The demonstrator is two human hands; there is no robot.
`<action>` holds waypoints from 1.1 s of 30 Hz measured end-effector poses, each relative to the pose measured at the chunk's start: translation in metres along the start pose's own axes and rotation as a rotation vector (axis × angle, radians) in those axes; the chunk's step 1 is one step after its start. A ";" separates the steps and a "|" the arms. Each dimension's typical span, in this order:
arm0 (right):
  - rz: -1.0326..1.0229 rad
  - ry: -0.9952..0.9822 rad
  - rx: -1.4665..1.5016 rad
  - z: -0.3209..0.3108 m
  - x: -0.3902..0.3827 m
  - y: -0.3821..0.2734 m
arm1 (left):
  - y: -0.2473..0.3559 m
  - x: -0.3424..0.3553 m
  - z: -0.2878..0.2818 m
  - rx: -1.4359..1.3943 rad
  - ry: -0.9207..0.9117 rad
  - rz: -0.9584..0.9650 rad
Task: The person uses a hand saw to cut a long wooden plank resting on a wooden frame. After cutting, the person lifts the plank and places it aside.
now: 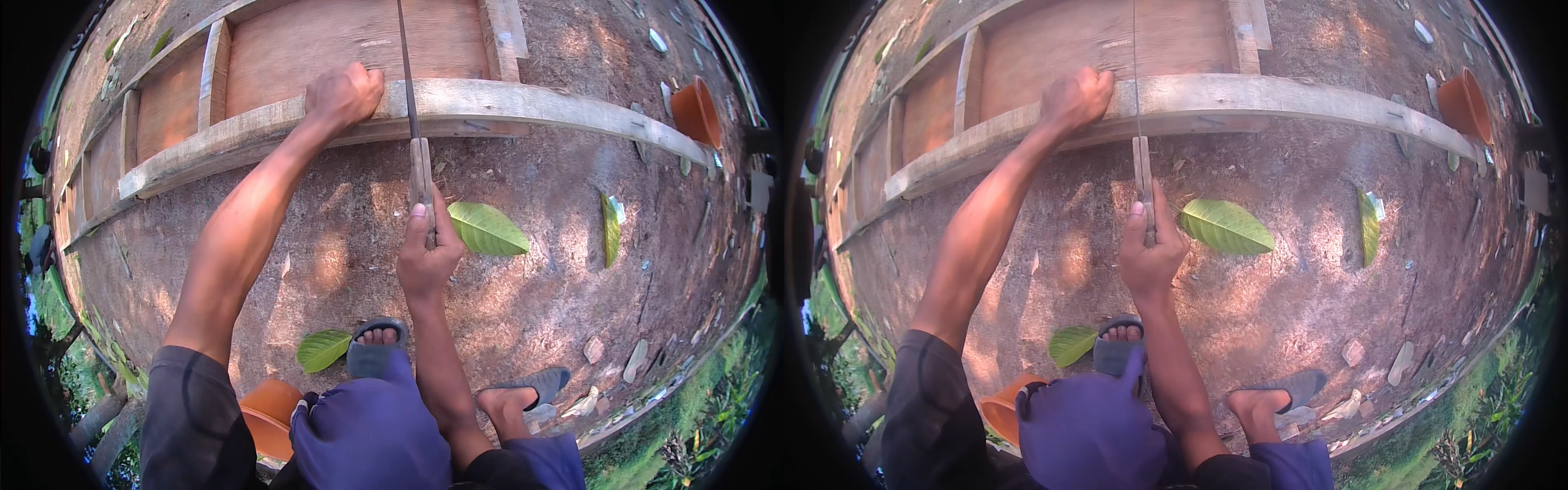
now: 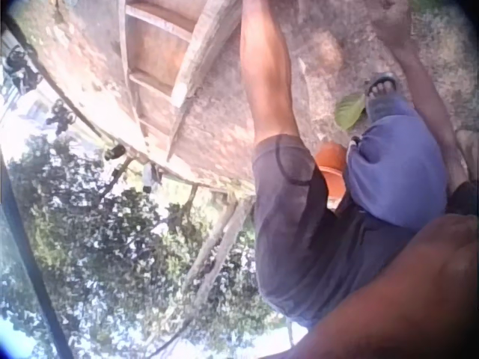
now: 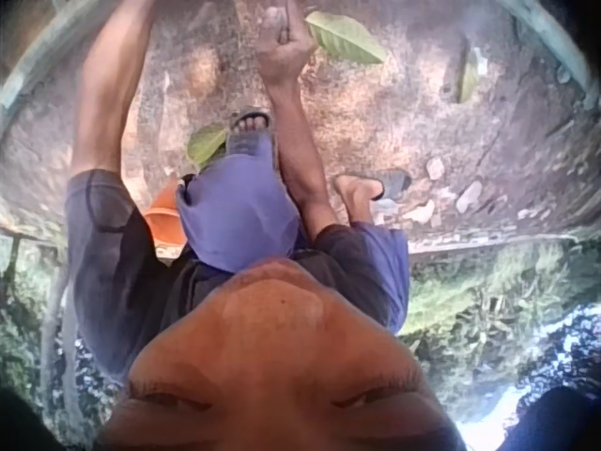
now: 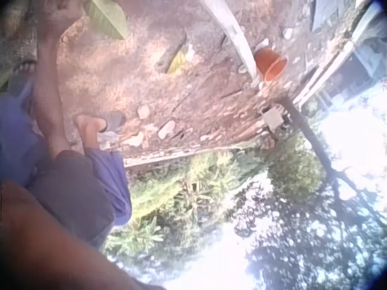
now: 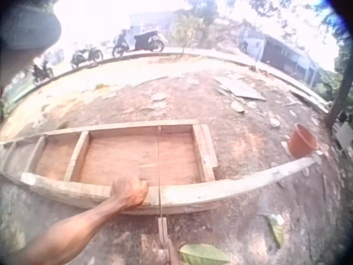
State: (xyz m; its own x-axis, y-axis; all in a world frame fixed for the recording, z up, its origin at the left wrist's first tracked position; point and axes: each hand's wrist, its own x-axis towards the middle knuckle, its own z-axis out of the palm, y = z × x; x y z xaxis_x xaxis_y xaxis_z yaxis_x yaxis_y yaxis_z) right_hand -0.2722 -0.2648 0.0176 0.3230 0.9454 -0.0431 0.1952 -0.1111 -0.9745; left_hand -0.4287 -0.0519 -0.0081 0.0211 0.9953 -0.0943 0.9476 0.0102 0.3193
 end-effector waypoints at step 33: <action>-0.046 0.007 0.041 -0.003 0.002 -0.005 | 0.003 -0.002 0.006 -0.022 0.098 0.021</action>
State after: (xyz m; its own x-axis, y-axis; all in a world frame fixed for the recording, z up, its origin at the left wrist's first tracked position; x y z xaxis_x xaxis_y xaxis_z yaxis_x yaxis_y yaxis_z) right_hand -0.2701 -0.2628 0.0233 0.3210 0.9471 0.0036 0.1719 -0.0545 -0.9836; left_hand -0.4238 -0.0544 -0.0123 0.0087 1.0000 0.0049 0.9399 -0.0098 0.3412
